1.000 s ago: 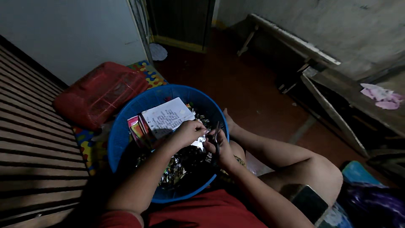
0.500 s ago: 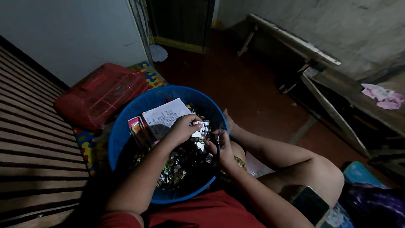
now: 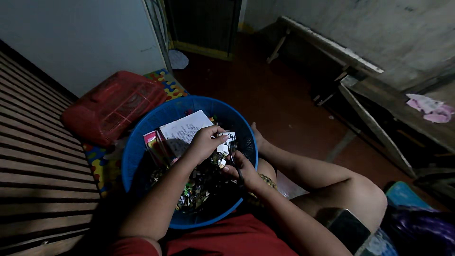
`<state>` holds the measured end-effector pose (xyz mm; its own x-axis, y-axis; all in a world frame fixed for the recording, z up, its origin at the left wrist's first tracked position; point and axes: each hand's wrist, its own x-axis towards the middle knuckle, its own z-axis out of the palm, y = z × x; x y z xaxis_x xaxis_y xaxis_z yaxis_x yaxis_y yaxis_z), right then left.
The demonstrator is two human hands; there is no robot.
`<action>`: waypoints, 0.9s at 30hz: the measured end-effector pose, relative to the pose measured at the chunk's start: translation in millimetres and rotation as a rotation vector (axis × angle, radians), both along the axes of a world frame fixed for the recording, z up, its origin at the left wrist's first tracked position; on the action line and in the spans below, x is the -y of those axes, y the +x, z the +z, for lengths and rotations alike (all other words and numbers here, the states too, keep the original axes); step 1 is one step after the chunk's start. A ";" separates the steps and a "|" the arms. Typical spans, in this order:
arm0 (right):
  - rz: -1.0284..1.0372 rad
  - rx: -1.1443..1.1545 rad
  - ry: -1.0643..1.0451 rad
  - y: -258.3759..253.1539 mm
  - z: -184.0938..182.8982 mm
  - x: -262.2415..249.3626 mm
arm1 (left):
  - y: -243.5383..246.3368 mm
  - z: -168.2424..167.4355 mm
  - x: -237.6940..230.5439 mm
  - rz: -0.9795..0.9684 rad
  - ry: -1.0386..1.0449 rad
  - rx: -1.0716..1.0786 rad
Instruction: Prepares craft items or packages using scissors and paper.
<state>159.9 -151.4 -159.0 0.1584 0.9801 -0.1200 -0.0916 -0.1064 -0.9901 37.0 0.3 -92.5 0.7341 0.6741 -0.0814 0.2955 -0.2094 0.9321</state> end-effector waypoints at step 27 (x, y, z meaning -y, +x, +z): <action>-0.148 -0.062 0.074 -3.7 -5.2 -3.1 | 7.8 -0.2 17.8 -0.105 0.179 -0.124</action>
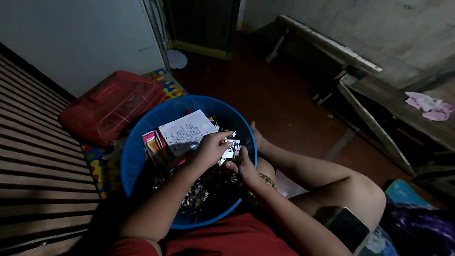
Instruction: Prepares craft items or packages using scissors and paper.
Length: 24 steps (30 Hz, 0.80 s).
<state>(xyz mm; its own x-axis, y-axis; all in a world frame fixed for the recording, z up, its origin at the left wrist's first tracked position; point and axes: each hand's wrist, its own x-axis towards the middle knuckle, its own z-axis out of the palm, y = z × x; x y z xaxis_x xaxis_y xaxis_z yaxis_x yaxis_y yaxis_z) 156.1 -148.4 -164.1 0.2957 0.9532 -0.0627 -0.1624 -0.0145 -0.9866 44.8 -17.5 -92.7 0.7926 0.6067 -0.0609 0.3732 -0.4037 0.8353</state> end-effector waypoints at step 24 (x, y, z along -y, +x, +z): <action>-0.076 0.230 -0.114 -3.5 9.0 -0.2 | -2.8 6.8 -8.9 -0.017 -0.034 -0.124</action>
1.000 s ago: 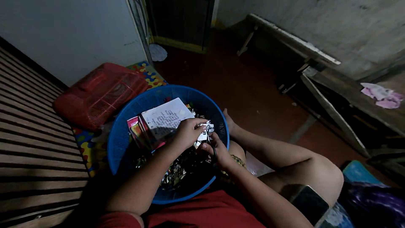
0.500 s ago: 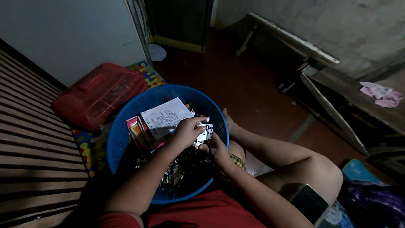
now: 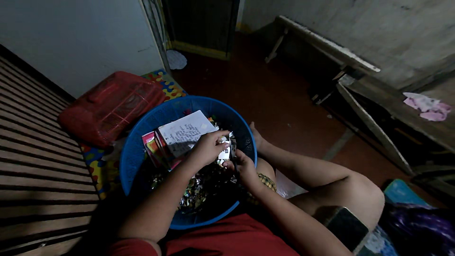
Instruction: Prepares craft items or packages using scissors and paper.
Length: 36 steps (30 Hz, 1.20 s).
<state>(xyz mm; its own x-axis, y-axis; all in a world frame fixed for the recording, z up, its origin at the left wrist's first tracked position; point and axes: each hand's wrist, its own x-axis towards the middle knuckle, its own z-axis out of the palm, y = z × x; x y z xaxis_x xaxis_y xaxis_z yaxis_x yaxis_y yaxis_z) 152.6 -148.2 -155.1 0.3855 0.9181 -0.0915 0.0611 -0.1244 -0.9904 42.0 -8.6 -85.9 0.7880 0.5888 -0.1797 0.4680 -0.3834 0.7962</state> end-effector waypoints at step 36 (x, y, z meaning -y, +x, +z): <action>0.387 0.042 -0.133 10.5 2.6 1.5 | -19.3 -1.6 -33.3 -0.068 -0.135 0.079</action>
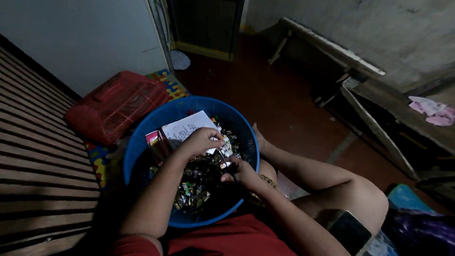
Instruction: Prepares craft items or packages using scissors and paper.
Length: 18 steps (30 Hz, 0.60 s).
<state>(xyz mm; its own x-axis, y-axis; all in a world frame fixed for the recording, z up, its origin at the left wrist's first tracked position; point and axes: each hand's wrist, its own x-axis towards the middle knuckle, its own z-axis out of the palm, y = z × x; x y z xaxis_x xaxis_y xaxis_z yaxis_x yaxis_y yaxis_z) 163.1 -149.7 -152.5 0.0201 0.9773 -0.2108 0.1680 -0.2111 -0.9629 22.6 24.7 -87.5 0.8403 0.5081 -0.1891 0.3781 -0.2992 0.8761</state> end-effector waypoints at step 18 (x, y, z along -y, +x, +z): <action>-0.195 -0.075 0.242 -1.0 -11.4 3.0 | 11.2 -2.1 20.1 0.177 -0.125 0.073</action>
<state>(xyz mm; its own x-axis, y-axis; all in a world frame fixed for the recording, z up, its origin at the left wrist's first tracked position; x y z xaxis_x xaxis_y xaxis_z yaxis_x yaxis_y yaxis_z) 162.2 -152.7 -163.9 0.2054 0.9785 0.0197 0.0736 0.0046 -0.9973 33.9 4.6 -89.6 0.7538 0.6253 -0.2019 0.3494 -0.1213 0.9291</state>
